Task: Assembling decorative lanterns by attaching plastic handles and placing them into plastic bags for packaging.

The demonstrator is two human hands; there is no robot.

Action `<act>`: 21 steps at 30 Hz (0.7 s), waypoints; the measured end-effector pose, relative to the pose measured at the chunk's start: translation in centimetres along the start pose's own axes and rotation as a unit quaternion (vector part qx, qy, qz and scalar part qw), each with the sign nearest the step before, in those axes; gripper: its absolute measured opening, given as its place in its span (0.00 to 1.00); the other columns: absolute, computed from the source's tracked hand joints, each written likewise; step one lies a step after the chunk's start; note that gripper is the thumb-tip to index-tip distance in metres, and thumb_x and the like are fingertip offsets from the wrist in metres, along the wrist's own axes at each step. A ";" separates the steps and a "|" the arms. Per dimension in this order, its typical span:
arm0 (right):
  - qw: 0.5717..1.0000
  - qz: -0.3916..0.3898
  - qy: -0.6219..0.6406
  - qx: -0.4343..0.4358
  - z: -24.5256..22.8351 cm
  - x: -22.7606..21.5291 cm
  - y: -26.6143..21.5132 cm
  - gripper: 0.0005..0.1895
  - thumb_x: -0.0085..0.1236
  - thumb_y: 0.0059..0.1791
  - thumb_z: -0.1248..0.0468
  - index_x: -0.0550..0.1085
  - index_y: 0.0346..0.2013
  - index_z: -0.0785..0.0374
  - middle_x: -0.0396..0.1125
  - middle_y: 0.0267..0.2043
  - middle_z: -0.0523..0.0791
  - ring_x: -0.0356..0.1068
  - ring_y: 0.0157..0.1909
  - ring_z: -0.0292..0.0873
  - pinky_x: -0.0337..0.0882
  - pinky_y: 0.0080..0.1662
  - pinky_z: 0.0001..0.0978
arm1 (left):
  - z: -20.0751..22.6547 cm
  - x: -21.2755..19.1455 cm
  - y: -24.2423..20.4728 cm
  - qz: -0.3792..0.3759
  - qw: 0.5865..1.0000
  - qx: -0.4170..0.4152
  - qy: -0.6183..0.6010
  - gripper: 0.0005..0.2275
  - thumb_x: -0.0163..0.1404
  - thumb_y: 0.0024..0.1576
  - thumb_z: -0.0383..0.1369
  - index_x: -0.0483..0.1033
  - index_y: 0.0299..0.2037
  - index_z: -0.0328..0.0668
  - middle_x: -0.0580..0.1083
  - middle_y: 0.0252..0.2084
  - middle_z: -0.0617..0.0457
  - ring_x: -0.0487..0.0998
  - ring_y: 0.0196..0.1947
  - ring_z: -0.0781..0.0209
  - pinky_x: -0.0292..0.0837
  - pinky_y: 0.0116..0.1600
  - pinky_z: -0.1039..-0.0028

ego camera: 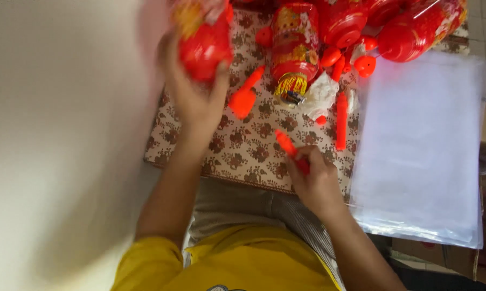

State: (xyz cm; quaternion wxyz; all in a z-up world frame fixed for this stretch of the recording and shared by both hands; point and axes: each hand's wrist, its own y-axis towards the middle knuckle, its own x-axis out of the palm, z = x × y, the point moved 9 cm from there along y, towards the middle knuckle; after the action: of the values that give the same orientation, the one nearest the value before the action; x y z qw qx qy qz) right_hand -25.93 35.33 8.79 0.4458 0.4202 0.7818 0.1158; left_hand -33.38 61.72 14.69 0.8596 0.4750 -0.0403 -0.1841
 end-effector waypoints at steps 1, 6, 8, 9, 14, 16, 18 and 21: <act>0.996 -0.069 0.015 0.051 0.8 0.2 0.2 0.12 0.62 0.53 0.67 0.65 0.41 0.66 0.70 0.31 0.48 0.68 0.23 0.40 0.69 0.24 0.31 | 1.4 -1.5 -0.3 0.020 0.998 -0.020 0.063 0.31 0.62 0.64 0.37 0.55 0.73 0.57 0.58 0.72 0.47 0.65 0.73 0.45 0.80 0.74 0.56; 0.977 -0.182 -0.041 0.105 1.7 -2.9 1.3 0.21 0.58 0.52 0.61 0.69 0.58 0.62 0.77 0.50 0.49 0.79 0.31 0.50 0.78 0.36 0.42 | 5.3 -3.9 -4.4 0.032 0.961 -0.086 0.262 0.23 0.56 0.58 0.42 0.69 0.59 0.39 0.62 0.62 0.37 0.66 0.64 0.38 0.62 0.68 0.49; 0.961 -0.257 -0.062 0.087 -0.1 -3.4 3.1 0.15 0.61 0.48 0.69 0.78 0.50 0.63 0.79 0.38 0.54 0.81 0.34 0.56 0.82 0.38 0.45 | 6.1 -1.8 -6.0 -0.004 0.981 0.104 0.161 0.13 0.59 0.50 0.34 0.80 0.43 0.39 0.69 0.50 0.40 0.71 0.51 0.40 0.69 0.55 0.52; 0.961 -0.256 -0.064 0.087 -0.1 -3.7 3.7 0.15 0.61 0.48 0.69 0.78 0.50 0.63 0.79 0.38 0.54 0.81 0.34 0.56 0.82 0.38 0.45 | 6.2 -0.5 -6.4 -0.004 0.982 0.104 0.159 0.13 0.59 0.50 0.34 0.80 0.43 0.39 0.69 0.50 0.40 0.71 0.51 0.40 0.69 0.55 0.52; 0.926 -0.360 0.049 0.107 0.8 -2.7 6.8 0.15 0.57 0.51 0.69 0.76 0.52 0.68 0.78 0.40 0.57 0.81 0.30 0.53 0.82 0.39 0.46 | 8.9 9.2 -7.6 -0.276 0.946 0.155 -0.066 0.21 0.51 0.62 0.44 0.72 0.58 0.37 0.71 0.52 0.39 0.76 0.54 0.38 0.75 0.56 0.50; 0.915 -0.372 0.094 0.128 3.4 -2.4 7.9 0.15 0.58 0.51 0.68 0.77 0.51 0.69 0.77 0.41 0.59 0.80 0.33 0.58 0.80 0.40 0.52 | 9.3 11.1 -7.0 -0.294 0.940 0.140 -0.097 0.20 0.50 0.64 0.42 0.70 0.59 0.35 0.72 0.50 0.37 0.78 0.51 0.37 0.77 0.52 0.51; 0.901 -0.383 0.139 0.149 7.4 -1.7 8.2 0.15 0.59 0.50 0.67 0.77 0.51 0.70 0.77 0.42 0.62 0.79 0.37 0.64 0.77 0.40 0.58 | 7.7 13.6 -7.7 -0.313 0.933 0.123 -0.128 0.19 0.48 0.65 0.39 0.69 0.60 0.33 0.72 0.48 0.35 0.79 0.47 0.36 0.79 0.48 0.51; 0.846 -0.399 0.269 0.229 12.6 -0.3 7.8 0.25 0.43 0.60 0.54 0.70 0.23 0.64 0.57 0.19 0.41 0.57 0.17 0.33 0.55 0.22 0.27 | 5.0 16.3 -10.2 -0.327 0.919 0.209 -0.068 0.15 0.45 0.66 0.36 0.69 0.59 0.36 0.72 0.39 0.39 0.80 0.37 0.42 0.79 0.41 0.57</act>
State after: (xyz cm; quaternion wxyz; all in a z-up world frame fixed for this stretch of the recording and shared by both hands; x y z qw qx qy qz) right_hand -11.54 37.50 6.11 0.1171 0.1146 0.9757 -0.1456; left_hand -22.30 47.00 7.17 0.6276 0.6169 0.0219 -0.4743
